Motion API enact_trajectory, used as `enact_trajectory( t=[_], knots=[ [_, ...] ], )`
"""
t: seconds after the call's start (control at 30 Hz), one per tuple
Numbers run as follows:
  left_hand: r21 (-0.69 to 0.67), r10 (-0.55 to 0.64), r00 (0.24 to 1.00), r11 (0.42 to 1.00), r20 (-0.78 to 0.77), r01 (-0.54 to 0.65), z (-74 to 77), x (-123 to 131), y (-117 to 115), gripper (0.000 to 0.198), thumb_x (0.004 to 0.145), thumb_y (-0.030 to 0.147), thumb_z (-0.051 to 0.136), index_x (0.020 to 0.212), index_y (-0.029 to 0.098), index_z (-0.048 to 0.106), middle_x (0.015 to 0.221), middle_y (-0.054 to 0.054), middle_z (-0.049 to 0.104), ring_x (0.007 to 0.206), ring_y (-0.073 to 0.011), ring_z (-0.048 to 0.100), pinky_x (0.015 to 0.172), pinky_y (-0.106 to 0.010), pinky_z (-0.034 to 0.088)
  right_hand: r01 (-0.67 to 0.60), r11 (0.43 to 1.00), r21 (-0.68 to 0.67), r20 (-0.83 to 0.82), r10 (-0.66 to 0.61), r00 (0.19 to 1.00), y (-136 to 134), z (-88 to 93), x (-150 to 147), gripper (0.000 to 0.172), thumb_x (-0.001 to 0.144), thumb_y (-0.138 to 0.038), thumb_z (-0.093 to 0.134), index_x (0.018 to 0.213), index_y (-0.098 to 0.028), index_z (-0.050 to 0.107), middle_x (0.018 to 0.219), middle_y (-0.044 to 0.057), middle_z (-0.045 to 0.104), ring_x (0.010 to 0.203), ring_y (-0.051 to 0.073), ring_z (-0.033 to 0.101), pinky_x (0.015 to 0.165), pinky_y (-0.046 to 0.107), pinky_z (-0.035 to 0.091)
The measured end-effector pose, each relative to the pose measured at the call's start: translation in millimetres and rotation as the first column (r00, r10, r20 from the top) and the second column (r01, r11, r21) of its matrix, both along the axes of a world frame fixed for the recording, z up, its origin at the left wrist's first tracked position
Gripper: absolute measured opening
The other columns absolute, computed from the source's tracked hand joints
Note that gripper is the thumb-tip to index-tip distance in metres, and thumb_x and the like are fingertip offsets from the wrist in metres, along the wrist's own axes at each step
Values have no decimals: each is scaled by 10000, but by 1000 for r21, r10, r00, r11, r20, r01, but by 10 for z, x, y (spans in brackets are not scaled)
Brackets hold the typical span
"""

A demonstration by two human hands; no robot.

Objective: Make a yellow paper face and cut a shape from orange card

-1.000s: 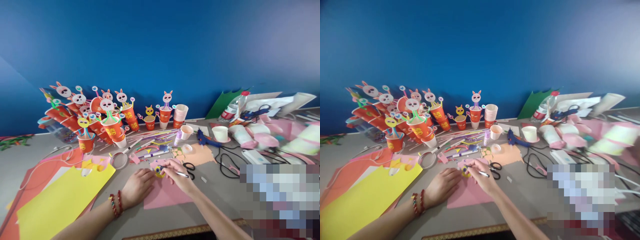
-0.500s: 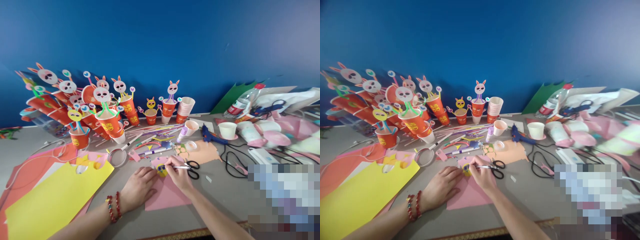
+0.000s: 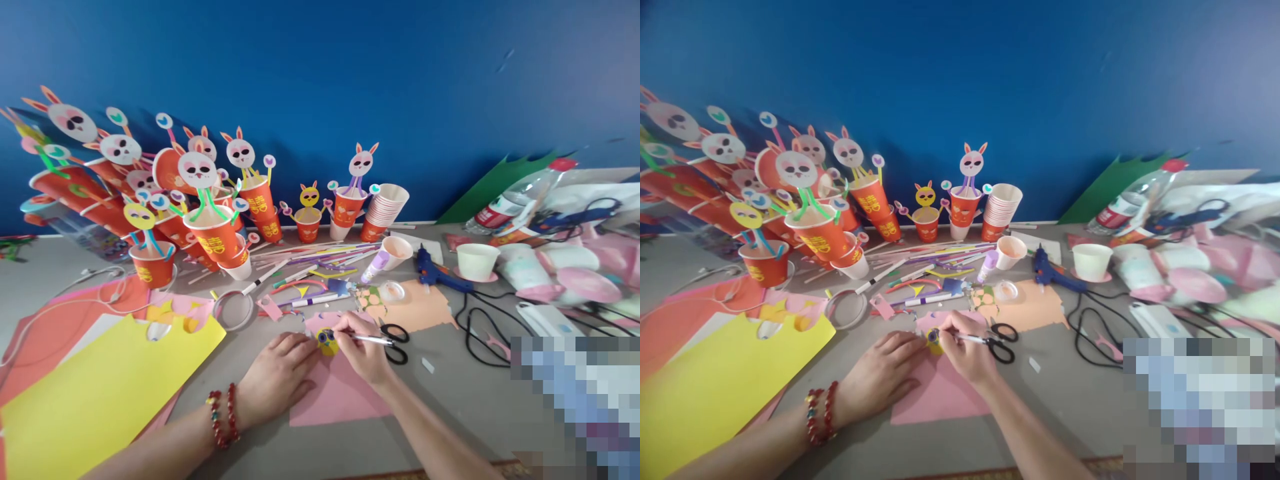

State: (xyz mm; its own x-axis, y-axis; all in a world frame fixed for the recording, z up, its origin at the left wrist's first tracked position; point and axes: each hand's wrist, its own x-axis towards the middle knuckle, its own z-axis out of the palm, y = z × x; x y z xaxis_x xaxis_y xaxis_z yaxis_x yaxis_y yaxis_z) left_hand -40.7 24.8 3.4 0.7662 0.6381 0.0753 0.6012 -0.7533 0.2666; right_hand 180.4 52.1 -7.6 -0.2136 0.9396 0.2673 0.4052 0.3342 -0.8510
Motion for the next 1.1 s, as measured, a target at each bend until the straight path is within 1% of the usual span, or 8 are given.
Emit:
enact_trajectory(
  t=[0.1,0.33,0.47,0.57,0.93,1.1],
  knots=[
    [15,2,1000,1000,10,-3,4,9,6,452,941,361,555,1360,199,507,1347,-88,583,1218,-279,505,1038,-443,420,-58,997,-46,19,59,998,1,1,-8,144,860,-149,492,730,-206,514,647,-26,539,571,126,475,540,234,342],
    [27,-2,1000,1000,18,1,-6,14,12,459,938,362,559,1363,196,506,1343,-86,585,1216,-274,510,1045,-435,421,-40,994,-100,21,42,999,1,-3,-19,172,863,-153,487,703,-213,478,618,-35,508,545,121,448,507,226,310],
    [28,7,1000,1000,21,-8,-23,9,5,446,947,355,542,1366,210,505,1350,-86,578,1223,-269,505,1054,-433,414,-49,995,-90,39,53,998,6,13,-24,158,870,-166,492,720,-211,510,628,-29,524,564,131,474,524,228,333],
    [31,4,1000,1000,13,-4,-28,9,5,451,938,363,559,1354,197,514,1354,-82,576,1228,-275,502,1054,-438,413,-47,995,-86,41,51,998,4,23,-31,156,871,-166,494,724,-210,521,637,-25,537,575,135,484,532,231,340],
    [32,2,1000,999,24,-3,-22,9,3,441,945,351,543,1359,201,514,1342,-92,583,1226,-271,504,1054,-439,422,-51,997,-62,61,54,997,-3,47,-40,155,868,-150,500,728,-217,497,662,-23,534,596,142,487,557,237,349],
    [40,1,1000,999,24,-2,-8,13,4,457,931,350,571,1352,184,518,1345,-84,584,1219,-272,504,1053,-436,422,-40,997,-64,66,44,997,-2,12,-33,169,877,-157,484,720,-218,481,645,-27,507,582,139,468,543,238,330]
  ],
)
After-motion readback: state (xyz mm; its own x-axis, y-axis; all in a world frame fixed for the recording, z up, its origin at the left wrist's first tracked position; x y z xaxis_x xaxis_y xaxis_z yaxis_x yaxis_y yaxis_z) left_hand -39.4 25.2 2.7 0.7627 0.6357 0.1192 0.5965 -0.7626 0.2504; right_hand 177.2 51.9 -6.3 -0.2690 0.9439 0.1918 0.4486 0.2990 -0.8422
